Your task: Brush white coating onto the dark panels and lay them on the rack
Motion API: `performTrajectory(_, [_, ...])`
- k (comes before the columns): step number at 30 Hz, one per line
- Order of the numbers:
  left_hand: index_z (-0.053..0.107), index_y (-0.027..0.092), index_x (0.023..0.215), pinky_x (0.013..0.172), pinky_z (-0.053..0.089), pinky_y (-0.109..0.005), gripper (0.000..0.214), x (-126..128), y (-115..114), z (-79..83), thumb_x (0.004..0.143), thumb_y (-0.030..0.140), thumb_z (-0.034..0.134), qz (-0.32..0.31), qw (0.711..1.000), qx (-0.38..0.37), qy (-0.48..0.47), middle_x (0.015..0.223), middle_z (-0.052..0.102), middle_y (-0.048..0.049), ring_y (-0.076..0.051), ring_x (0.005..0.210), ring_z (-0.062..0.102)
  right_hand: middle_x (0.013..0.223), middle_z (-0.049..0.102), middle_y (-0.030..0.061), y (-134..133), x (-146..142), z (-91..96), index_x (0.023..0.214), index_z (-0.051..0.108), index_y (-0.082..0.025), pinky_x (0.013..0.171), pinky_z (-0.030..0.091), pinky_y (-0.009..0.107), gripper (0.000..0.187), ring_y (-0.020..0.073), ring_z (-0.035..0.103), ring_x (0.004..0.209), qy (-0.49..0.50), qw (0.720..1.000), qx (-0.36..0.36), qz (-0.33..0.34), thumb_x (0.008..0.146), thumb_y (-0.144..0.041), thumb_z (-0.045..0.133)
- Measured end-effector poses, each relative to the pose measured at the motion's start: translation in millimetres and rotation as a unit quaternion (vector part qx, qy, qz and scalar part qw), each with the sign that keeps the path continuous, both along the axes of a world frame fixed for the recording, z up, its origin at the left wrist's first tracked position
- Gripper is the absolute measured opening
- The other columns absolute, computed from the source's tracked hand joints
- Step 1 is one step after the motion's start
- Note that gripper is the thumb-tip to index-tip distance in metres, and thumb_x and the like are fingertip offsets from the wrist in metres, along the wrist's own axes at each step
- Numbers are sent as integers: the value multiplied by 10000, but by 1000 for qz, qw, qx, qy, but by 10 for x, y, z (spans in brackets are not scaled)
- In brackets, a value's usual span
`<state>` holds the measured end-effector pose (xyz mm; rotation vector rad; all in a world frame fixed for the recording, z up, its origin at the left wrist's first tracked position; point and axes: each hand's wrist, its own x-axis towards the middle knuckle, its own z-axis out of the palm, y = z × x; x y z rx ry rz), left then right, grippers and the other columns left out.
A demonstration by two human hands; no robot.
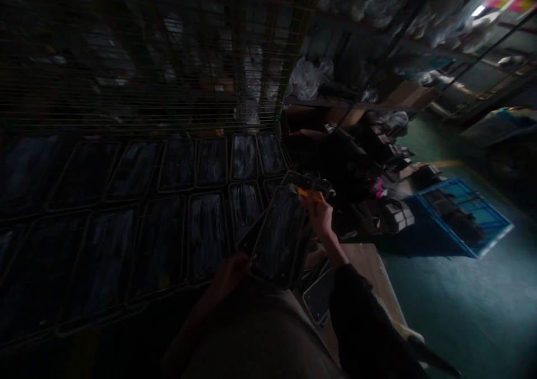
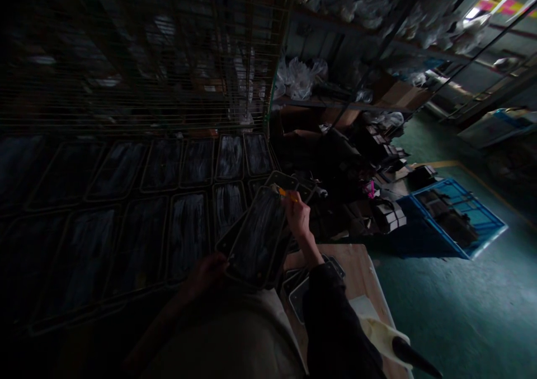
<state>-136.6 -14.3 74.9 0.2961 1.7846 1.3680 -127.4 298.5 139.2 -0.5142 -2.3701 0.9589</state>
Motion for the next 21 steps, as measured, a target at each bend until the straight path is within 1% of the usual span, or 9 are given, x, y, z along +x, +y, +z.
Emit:
performTrajectory(3, [553, 178, 787, 450, 400, -207, 340, 67, 31, 22, 817, 516, 545, 20, 1000, 9, -13, 539, 569, 32, -119, 455, 538, 777, 703, 53, -196, 360, 78, 1106, 579, -172, 587, 480, 241, 313, 175, 678, 657, -74, 993, 89, 28, 991, -385, 381])
performTrajectory(5, [544, 182, 783, 429, 403, -202, 321, 99, 58, 28, 813, 502, 548, 29, 999, 4, -26, 520, 565, 36, -117, 428, 539, 763, 695, 60, -384, 647, 109, 1100, 587, -168, 547, 453, 238, 310, 170, 664, 614, -114, 986, 112, 38, 993, -361, 369])
performTrajectory(8, [540, 180, 787, 383, 387, -189, 301, 128, 82, -1, 796, 480, 568, 46, 998, -2, -46, 514, 552, 46, -109, 390, 531, 717, 679, 49, -642, 1049, 159, 1089, 594, -181, 510, 439, 237, 288, 165, 651, 566, -140, 985, 90, 42, 989, -341, 376])
performTrajectory(11, [534, 174, 803, 375, 397, -180, 308, 142, 71, -53, 799, 478, 578, 58, 996, 25, -57, 527, 550, 49, -102, 394, 538, 718, 678, 39, -755, 1285, 275, 1107, 588, -190, 504, 455, 234, 269, 161, 645, 549, -158, 986, 11, 55, 984, -343, 403])
performTrajectory(13, [533, 172, 818, 376, 409, -181, 326, 143, 56, -70, 787, 491, 596, 57, 995, 38, -66, 530, 553, 52, -104, 400, 546, 699, 675, 26, -724, 1293, 378, 1093, 592, -193, 499, 467, 226, 264, 161, 648, 544, -163, 985, -40, 51, 981, -362, 422])
performTrajectory(16, [537, 172, 836, 373, 416, -184, 342, 136, 53, -44, 768, 497, 618, 56, 995, 45, -72, 533, 556, 54, -110, 405, 558, 677, 670, 17, -570, 1100, 485, 1084, 585, -194, 515, 484, 222, 275, 175, 674, 586, -122, 991, -57, -13, 978, -398, 433])
performTrajectory(18, [538, 171, 832, 377, 420, -187, 332, 135, 72, -4, 769, 487, 614, 57, 995, 37, -71, 527, 561, 52, -113, 405, 560, 718, 685, 31, -466, 928, 475, 1104, 569, -190, 569, 504, 232, 290, 187, 693, 651, -84, 995, -40, -46, 986, -403, 411])
performTrajectory(19, [538, 170, 825, 379, 422, -189, 324, 139, 85, 15, 769, 480, 611, 59, 995, 29, -71, 520, 563, 51, -114, 402, 559, 738, 690, 39, -434, 863, 443, 1106, 565, -189, 585, 506, 237, 293, 189, 695, 669, -74, 996, -27, -49, 990, -400, 398])
performTrajectory(21, [535, 172, 809, 379, 425, -195, 313, 153, 110, 42, 764, 474, 605, 69, 995, 18, -73, 504, 564, 49, -118, 393, 557, 743, 690, 46, -438, 821, 346, 1097, 567, -188, 587, 499, 244, 286, 189, 691, 664, -84, 996, 3, -30, 993, -381, 384])
